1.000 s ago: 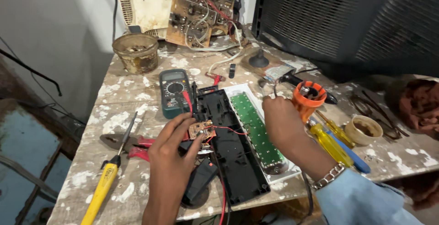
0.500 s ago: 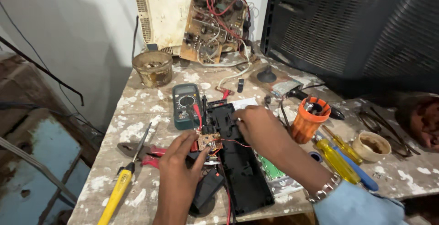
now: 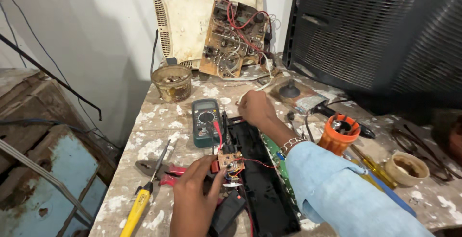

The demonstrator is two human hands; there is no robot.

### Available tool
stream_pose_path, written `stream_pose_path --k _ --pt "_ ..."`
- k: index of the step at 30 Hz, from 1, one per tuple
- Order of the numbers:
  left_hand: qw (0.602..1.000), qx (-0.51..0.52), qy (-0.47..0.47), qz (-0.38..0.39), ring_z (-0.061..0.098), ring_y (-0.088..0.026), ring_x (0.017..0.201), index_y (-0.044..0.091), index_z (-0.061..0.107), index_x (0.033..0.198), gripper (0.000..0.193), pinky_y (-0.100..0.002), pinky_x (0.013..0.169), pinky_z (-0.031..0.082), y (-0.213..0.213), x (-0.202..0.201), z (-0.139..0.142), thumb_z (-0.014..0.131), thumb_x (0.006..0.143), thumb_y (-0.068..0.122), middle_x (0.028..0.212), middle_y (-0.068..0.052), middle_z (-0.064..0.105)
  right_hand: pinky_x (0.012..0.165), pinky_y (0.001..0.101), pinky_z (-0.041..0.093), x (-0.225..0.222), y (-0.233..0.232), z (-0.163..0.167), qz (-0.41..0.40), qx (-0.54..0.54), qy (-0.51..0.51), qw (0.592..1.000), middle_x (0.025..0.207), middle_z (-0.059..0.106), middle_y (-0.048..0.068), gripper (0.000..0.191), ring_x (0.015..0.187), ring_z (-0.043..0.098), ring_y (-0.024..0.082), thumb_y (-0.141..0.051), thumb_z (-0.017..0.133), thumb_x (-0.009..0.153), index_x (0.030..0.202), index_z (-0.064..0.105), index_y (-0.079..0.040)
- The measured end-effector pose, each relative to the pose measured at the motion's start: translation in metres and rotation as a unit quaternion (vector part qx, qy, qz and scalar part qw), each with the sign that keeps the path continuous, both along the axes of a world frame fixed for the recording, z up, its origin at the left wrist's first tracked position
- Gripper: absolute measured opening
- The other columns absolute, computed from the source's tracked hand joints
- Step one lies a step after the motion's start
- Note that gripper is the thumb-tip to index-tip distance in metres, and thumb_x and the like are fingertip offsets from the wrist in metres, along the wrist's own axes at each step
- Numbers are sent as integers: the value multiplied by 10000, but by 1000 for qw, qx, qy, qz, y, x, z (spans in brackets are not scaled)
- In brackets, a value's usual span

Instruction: The person repairs an LED light fixture at a workbench. They hold the circuit board and housing while soldering connections with a soldering iron, unscrew and reposition parts with a screwdriver, brush the board, and use a multimeter with probes to test the circuit.

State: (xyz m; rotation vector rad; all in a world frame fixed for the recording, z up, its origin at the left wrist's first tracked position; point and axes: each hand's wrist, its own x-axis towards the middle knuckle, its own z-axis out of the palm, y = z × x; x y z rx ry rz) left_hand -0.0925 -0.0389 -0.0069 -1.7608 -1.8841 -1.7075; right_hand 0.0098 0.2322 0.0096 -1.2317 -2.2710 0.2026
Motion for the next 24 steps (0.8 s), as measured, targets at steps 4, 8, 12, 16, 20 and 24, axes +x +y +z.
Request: stream_pose_path --k 4,8,12,16,20,24 --pt "999 -34 2 23 721 -367 957 -21 726 1077 293 -427 816 562 14 -5 14 785 825 116 1053 -194 746 820 476 598 5 6 13 -116 -48 -76 989 991 735 258 466 946 727 404 -404 866 773 957 765 12" --pt "996 1 90 23 686 -408 992 -30 740 1029 285 -460 860 538 49 -7 31 786 800 134 1063 -228 729 894 460 587 12 15 21 -130 -133 -109 977 1082 742 249 610 1013 737 382 -495 887 721 1010 764 28" --pt "985 -87 142 47 674 -435 983 -26 763 858 232 -484 854 546 82 -13 43 815 767 181 1038 -260 709 901 460 582 9 21 19 -158 -171 -92 968 1167 718 223 678 1062 719 369 -538 888 699 1092 739 -7" --pt "976 -193 37 97 711 -421 905 11 779 971 202 -490 833 571 110 -29 48 755 859 177 960 -247 729 885 454 590 0 25 12 -181 -187 -91 961 1176 734 186 684 1053 731 344 -544 875 698 1120 735 -25" --pt "963 -232 9 136 730 -411 879 41 802 977 188 -477 840 583 130 -56 41 752 868 186 916 -262 738 838 451 610 -6 30 7 -171 -187 -82 964 1131 757 184 627 1012 755 334 -487 878 692 1088 761 -16" --pt "962 -232 -11 143 742 -376 864 72 825 937 231 -450 840 591 147 -77 32 840 786 246 914 -219 753 812 456 610 -13 30 4 -170 -178 -71 967 1084 774 178 575 996 763 330 -444 874 683 1052 775 -15"
